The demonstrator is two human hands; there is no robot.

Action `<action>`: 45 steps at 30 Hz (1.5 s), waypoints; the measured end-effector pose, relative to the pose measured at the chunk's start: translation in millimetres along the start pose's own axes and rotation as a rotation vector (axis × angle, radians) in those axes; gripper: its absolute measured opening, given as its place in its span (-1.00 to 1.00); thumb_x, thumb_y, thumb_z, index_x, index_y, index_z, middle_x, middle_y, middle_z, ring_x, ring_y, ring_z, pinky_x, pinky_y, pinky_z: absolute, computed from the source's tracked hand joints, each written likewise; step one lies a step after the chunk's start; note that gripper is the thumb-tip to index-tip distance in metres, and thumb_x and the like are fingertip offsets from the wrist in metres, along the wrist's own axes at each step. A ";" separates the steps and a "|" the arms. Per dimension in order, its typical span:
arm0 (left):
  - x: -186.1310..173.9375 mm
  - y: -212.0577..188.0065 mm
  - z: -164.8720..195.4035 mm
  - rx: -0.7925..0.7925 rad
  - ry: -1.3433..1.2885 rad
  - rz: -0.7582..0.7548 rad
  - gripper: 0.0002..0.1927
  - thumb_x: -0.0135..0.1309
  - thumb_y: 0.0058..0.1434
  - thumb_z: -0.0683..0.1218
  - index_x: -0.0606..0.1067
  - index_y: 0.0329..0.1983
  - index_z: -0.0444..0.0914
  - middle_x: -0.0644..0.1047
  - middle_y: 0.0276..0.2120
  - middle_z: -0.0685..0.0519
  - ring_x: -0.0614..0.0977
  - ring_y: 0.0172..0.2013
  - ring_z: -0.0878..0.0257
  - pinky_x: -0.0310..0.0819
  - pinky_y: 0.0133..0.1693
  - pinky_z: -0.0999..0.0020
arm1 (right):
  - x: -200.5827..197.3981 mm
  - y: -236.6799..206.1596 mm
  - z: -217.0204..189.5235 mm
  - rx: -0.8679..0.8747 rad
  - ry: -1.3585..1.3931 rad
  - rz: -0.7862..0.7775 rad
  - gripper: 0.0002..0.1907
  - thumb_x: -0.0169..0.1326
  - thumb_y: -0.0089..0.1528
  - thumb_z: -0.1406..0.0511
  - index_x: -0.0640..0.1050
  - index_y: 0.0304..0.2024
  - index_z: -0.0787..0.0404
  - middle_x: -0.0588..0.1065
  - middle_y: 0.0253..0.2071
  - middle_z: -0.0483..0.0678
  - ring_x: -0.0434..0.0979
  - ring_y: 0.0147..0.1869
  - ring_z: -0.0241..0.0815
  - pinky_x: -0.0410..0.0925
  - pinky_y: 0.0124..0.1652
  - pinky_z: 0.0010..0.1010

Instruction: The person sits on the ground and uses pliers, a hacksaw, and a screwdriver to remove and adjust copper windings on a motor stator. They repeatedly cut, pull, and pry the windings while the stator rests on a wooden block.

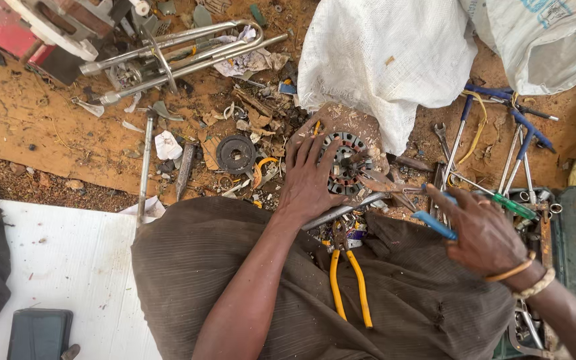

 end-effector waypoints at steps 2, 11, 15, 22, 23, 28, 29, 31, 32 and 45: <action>-1.0 -1.0 -0.9 0.026 -0.006 0.009 0.26 0.47 -0.21 0.28 0.07 0.50 -0.13 0.13 0.43 -0.22 0.07 0.45 -0.15 -0.29 0.44 -0.20 | -28.7 2.0 -9.9 0.015 -0.174 -0.037 0.13 0.24 -0.03 0.32 0.07 0.53 -0.28 0.29 0.36 0.03 0.54 0.16 0.01 0.43 0.20 -0.16; -3.1 -1.1 -0.3 0.094 -0.063 0.044 0.25 0.48 -0.21 0.23 0.06 0.49 -0.07 0.10 0.41 -0.36 0.12 0.42 -0.31 -0.22 0.42 -0.25 | -91.0 32.0 -32.7 -0.089 -0.464 -0.120 0.03 0.27 0.00 0.20 0.11 0.48 -0.18 0.35 0.26 0.00 0.52 0.21 0.03 0.33 0.28 -0.11; 0.2 0.2 0.9 0.129 -0.095 0.085 0.26 0.48 -0.20 0.22 0.05 0.50 -0.12 0.10 0.40 -0.44 0.12 0.41 -0.32 -0.16 0.41 -0.23 | -97.9 44.7 -29.9 -0.231 -0.643 0.101 0.10 0.26 -0.10 0.08 0.14 0.46 0.03 0.41 0.22 0.05 0.55 0.13 0.06 0.28 0.26 0.04; -0.6 2.4 -0.8 0.116 -0.046 0.034 0.23 0.49 -0.21 0.18 0.10 0.49 -0.14 0.13 0.39 -0.41 0.14 0.40 -0.30 -0.11 0.41 -0.19 | -106.4 67.3 -26.3 -0.099 -0.821 -0.082 -0.20 0.05 0.20 -0.07 0.13 0.44 -0.15 0.45 0.09 -0.02 0.60 -0.04 -0.12 0.26 0.29 0.02; -1.6 2.3 -1.1 0.114 -0.060 0.047 0.23 0.50 -0.21 0.17 0.10 0.49 -0.14 0.13 0.39 -0.40 0.15 0.40 -0.29 -0.10 0.42 -0.18 | -107.3 69.1 -25.7 -0.085 -0.822 -0.151 -0.17 0.05 0.20 -0.10 0.13 0.46 -0.14 0.47 0.02 -0.03 0.60 -0.09 -0.16 0.33 0.17 -0.07; 0.5 2.6 -4.3 0.099 -0.102 0.057 0.23 0.49 -0.24 0.17 0.11 0.49 -0.11 0.14 0.41 -0.37 0.16 0.43 -0.23 -0.11 0.44 -0.14 | -105.5 79.8 -12.8 -0.082 -0.774 -0.345 -0.29 -0.13 0.33 -0.08 0.08 0.48 -0.14 0.45 -0.20 -0.10 0.60 -0.30 -0.28 0.56 -0.24 -0.36; 2.0 2.8 -5.2 0.109 -0.109 0.060 0.23 0.48 -0.24 0.19 0.11 0.49 -0.11 0.12 0.41 -0.38 0.15 0.43 -0.24 -0.12 0.44 -0.14 | -103.3 83.2 -8.0 -0.087 -0.773 -0.346 -0.26 -0.11 0.30 -0.10 0.08 0.48 -0.14 0.47 -0.21 -0.11 0.60 -0.31 -0.29 0.55 -0.24 -0.35; 5.0 3.7 -8.4 0.129 -0.116 0.075 0.24 0.46 -0.24 0.22 0.10 0.49 -0.11 0.10 0.40 -0.42 0.13 0.42 -0.25 -0.15 0.43 -0.15 | -96.4 93.4 1.2 -0.099 -0.774 -0.335 -0.21 -0.06 0.26 -0.13 0.08 0.48 -0.13 0.49 -0.23 -0.12 0.58 -0.35 -0.32 0.54 -0.26 -0.34; 6.5 4.1 -10.8 0.119 -0.125 0.065 0.23 0.46 -0.22 0.23 0.09 0.49 -0.12 0.09 0.41 -0.41 0.12 0.42 -0.24 -0.16 0.44 -0.16 | -92.8 98.3 6.3 -0.101 -0.751 -0.348 -0.18 -0.06 0.26 -0.12 0.08 0.51 -0.14 0.50 -0.23 -0.13 0.58 -0.35 -0.32 0.55 -0.28 -0.36; -5.0 14.8 -19.2 0.027 0.017 -0.090 0.23 0.46 -0.12 0.14 -0.01 0.53 -0.09 -0.02 0.48 -0.27 -0.01 0.48 -0.15 -0.34 0.46 -0.15 | -101.8 134.6 -3.8 -0.105 -0.707 -0.269 -0.39 -0.20 0.34 0.05 0.20 0.48 -0.33 0.57 -0.15 -0.20 0.58 -0.28 -0.28 0.56 -0.16 -0.28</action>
Point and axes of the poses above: each hand's wrist, its own y-axis towards the middle knuckle, its own x-axis out of the palm, z = x × y, the point moved 2 cm from there along y, towards the middle knuckle
